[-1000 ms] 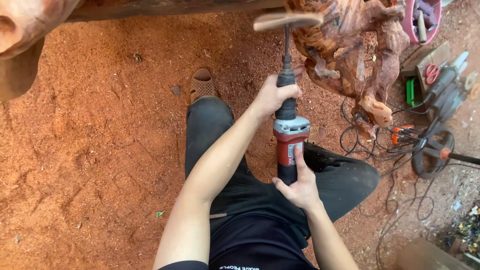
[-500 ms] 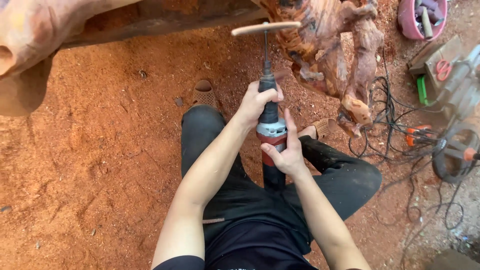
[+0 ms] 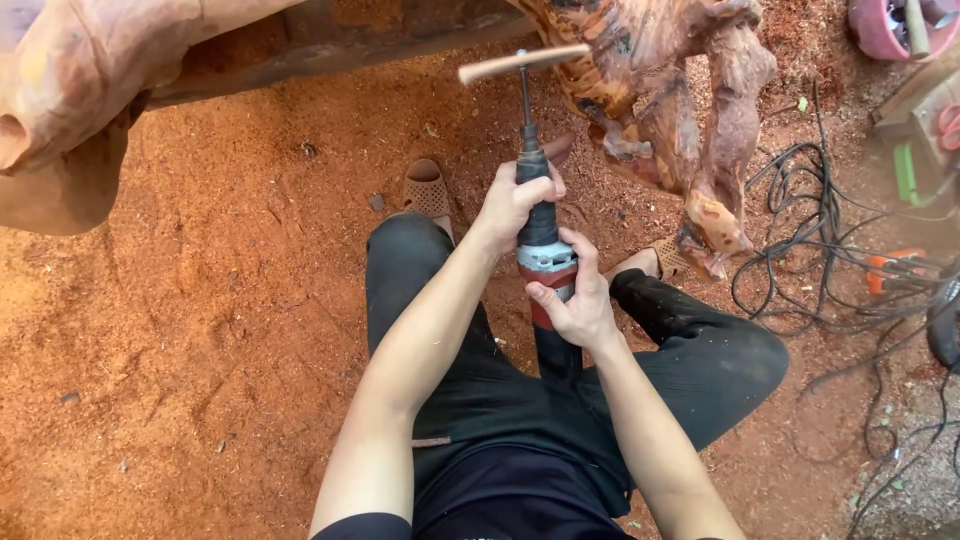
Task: Sanding a large wooden sculpture using an angle grinder with a sanding disc attachment.
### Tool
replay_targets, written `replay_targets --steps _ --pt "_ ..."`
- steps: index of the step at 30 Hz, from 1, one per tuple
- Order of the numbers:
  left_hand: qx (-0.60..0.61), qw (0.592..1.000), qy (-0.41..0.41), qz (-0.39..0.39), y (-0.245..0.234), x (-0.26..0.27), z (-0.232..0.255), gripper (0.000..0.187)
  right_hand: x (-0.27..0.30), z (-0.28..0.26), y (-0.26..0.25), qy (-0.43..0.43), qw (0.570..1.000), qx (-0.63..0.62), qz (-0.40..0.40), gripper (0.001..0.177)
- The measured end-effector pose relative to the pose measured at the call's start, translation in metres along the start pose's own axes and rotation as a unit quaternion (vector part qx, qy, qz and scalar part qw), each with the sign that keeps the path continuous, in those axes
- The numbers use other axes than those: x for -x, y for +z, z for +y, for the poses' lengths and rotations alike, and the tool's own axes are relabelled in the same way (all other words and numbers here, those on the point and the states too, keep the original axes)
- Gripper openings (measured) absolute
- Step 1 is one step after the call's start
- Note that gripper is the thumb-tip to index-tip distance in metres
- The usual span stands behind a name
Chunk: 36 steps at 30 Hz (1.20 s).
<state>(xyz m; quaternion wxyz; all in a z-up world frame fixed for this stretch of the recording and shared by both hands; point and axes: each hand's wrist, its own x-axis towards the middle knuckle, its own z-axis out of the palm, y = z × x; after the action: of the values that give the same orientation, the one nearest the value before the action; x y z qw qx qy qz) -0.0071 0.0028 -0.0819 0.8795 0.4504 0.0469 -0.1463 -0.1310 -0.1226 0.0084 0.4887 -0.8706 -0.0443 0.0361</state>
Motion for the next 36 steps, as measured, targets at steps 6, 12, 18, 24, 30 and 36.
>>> replay_targets --steps 6,12,18,24,30,36 --pt "-0.007 1.000 -0.004 0.015 0.019 0.017 0.045 0.024 -0.002 -0.010 -0.003 0.009 1.000 -0.001 -0.009 0.082" --pt "0.028 0.998 0.003 0.050 -0.019 -0.021 -0.016 0.028 -0.022 -0.005 -0.008 -0.022 0.999 -0.025 -0.032 0.080" --pt "-0.066 0.996 0.031 0.043 0.005 -0.003 0.008 0.020 -0.006 0.004 0.000 -0.002 1.000 -0.009 -0.010 0.084" --pt "-0.090 0.994 0.040 0.040 0.026 0.018 0.063 0.023 -0.008 0.008 0.003 -0.013 1.000 -0.027 -0.001 0.083" --pt "-0.042 0.998 0.022 0.036 0.005 0.000 0.033 0.028 -0.008 0.019 0.006 -0.021 0.999 -0.030 -0.003 0.082" --pt "-0.095 0.993 0.065 0.033 0.012 0.008 0.050 0.039 -0.009 0.006 0.000 -0.016 0.999 -0.033 -0.010 0.082"
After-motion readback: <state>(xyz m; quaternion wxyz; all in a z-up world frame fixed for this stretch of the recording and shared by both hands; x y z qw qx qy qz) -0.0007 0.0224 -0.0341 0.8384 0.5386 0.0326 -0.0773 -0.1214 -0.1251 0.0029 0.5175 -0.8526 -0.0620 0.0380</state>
